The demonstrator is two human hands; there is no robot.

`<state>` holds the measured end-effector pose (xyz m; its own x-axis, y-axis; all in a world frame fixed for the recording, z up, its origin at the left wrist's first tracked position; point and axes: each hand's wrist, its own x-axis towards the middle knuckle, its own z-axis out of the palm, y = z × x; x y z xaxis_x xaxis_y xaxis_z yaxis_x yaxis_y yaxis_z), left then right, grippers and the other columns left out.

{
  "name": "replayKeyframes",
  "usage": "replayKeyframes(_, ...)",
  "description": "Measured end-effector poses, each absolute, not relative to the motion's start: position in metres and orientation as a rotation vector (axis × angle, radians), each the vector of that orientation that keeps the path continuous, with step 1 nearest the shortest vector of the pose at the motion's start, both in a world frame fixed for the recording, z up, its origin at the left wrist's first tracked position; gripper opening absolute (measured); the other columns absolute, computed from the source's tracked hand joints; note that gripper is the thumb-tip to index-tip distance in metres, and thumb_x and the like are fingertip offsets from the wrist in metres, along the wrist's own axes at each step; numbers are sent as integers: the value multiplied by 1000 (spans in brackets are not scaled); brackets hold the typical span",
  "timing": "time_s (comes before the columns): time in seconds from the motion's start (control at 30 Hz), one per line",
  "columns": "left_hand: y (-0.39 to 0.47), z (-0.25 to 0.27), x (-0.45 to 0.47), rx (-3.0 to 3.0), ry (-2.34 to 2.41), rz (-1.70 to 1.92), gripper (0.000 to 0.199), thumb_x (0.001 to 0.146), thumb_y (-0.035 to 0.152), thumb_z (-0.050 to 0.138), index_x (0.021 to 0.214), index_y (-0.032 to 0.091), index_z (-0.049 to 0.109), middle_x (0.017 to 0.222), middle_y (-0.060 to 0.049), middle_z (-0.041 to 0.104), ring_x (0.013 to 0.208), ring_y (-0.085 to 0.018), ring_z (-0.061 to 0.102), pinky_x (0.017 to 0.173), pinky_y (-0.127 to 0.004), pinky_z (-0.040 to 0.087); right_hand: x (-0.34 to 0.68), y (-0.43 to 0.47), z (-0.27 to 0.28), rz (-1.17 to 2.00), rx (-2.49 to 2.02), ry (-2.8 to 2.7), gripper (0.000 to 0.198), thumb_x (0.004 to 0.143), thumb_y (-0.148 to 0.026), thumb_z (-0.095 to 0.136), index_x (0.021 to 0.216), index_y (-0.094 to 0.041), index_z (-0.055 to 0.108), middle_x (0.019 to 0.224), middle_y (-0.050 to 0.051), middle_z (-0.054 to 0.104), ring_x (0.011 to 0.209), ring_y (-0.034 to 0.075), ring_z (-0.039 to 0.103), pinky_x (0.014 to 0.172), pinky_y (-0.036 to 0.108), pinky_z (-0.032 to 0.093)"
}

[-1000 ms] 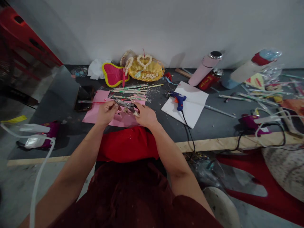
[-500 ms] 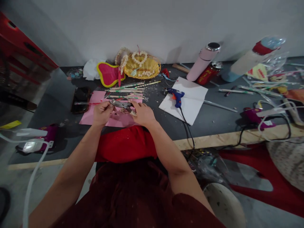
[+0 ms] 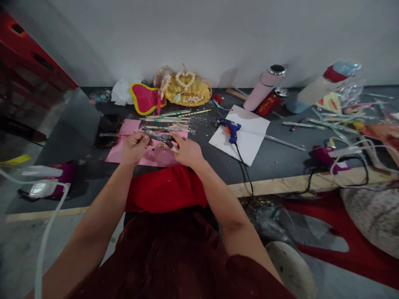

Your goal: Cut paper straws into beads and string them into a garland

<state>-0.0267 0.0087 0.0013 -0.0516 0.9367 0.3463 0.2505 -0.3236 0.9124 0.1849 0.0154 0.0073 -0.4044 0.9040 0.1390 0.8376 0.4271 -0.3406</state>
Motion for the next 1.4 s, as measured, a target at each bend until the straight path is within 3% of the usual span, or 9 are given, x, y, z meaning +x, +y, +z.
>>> replayKeyframes(0.47,5,11,-21,1593,1236,1425,27,86,33,56,66,16,61,60,-1,60,54,-8,51,52,-20,41,186,17,5,388,-1502,-2321,54,83,-32,52,136,-27,44,106,7,67,87,21,60,74,31,45)
replayKeyframes(0.87,8,5,-22,1665,1300,1356,29,86,32,56,63,16,62,56,0,60,49,-8,49,48,-20,38,193,22,2,395,-1406,-2395,60,84,-31,50,142,-24,37,118,10,61,107,27,54,88,37,44)
replayKeyframes(1.4,7,6,-23,1650,1271,1397,32,88,34,54,62,16,61,57,-1,59,49,-7,47,48,-19,38,187,16,8,366,-1511,-2390,50,89,-40,46,138,-28,43,104,7,68,86,22,62,73,31,45)
